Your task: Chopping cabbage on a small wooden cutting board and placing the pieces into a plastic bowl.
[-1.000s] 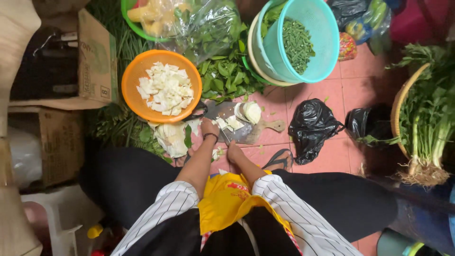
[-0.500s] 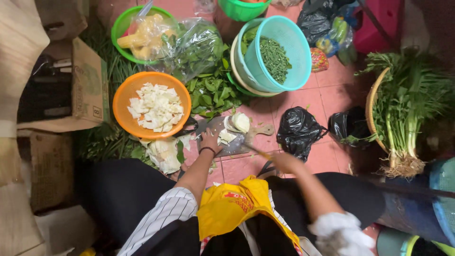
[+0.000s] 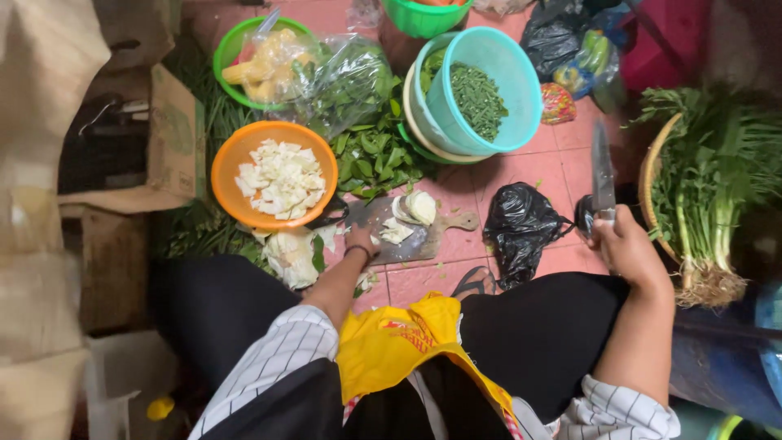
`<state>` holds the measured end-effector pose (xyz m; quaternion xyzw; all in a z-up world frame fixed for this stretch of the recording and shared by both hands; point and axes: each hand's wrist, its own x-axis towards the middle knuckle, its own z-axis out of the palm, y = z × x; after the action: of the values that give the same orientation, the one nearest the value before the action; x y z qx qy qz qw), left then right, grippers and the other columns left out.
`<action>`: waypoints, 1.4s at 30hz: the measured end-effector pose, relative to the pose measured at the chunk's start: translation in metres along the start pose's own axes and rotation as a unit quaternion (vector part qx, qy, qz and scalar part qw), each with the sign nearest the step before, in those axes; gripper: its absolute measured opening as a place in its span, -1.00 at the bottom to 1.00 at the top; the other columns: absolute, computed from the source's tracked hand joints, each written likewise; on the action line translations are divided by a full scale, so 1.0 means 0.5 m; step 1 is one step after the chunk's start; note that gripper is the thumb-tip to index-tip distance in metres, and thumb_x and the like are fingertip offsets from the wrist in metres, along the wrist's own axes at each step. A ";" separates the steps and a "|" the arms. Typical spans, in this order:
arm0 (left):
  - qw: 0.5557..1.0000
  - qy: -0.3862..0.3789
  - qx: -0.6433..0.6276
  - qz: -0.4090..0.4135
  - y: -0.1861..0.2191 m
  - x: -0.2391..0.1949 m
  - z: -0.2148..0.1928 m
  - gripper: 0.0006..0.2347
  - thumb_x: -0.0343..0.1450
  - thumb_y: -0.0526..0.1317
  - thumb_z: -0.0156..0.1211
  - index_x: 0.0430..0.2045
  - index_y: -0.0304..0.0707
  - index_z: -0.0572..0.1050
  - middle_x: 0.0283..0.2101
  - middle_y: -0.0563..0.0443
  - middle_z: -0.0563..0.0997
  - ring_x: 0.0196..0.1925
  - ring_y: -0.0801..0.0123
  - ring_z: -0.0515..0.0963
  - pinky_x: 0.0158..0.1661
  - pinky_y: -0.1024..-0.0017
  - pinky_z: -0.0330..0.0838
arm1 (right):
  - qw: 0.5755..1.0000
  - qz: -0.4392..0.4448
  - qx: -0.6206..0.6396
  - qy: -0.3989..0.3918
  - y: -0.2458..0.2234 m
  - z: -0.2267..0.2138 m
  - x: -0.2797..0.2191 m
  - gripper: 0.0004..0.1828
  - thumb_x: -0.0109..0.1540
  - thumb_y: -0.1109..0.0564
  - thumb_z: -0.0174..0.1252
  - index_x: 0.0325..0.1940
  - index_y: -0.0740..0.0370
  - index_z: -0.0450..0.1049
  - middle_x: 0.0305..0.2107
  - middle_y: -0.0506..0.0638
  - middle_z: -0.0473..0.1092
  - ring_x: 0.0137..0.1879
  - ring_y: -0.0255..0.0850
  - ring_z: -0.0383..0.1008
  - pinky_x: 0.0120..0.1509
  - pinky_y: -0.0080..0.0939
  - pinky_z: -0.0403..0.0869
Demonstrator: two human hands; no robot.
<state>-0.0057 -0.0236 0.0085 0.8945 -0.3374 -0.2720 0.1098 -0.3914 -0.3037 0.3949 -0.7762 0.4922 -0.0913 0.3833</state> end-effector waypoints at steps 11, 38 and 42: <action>0.951 0.223 -0.133 0.168 -0.179 0.227 -0.434 -0.59 0.05 0.01 0.67 -0.38 -0.14 0.64 -0.32 -0.15 0.68 -0.28 0.06 0.65 -0.18 0.16 0.55 | 0.996 -0.035 -0.077 -0.026 -0.031 0.020 0.012 -0.77 0.46 0.07 0.01 0.01 0.33 0.31 -0.38 0.15 0.48 -0.30 -0.07 0.50 -0.18 -0.05 0.46; 0.967 0.221 -0.127 -0.009 -0.419 0.265 -0.500 -0.47 0.33 0.11 0.48 -0.10 -0.37 0.44 -0.02 -0.42 0.53 0.21 -0.30 0.33 0.10 0.06 0.30 | 0.977 -0.040 -0.205 -0.036 -0.031 0.068 0.077 -0.63 0.49 0.03 0.11 -0.07 0.49 0.35 -0.27 0.32 0.53 -0.09 0.16 0.59 0.04 0.09 0.48; 0.966 0.138 -0.207 -0.070 -0.357 0.169 -0.565 -0.54 0.21 -0.15 0.43 -0.04 -0.24 0.45 0.08 -0.36 0.46 0.04 -0.08 0.58 0.02 0.17 0.53 | 0.968 -0.070 -0.240 -0.026 -0.006 0.062 0.081 -0.62 0.49 0.01 0.17 -0.03 0.47 0.39 -0.22 0.37 0.51 -0.03 0.24 0.55 0.07 0.15 0.45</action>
<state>0.3025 0.0577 0.1399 0.9025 -0.1925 -0.2170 0.3185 -0.3531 -0.3213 0.3660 -0.8801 0.4340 0.0232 0.1913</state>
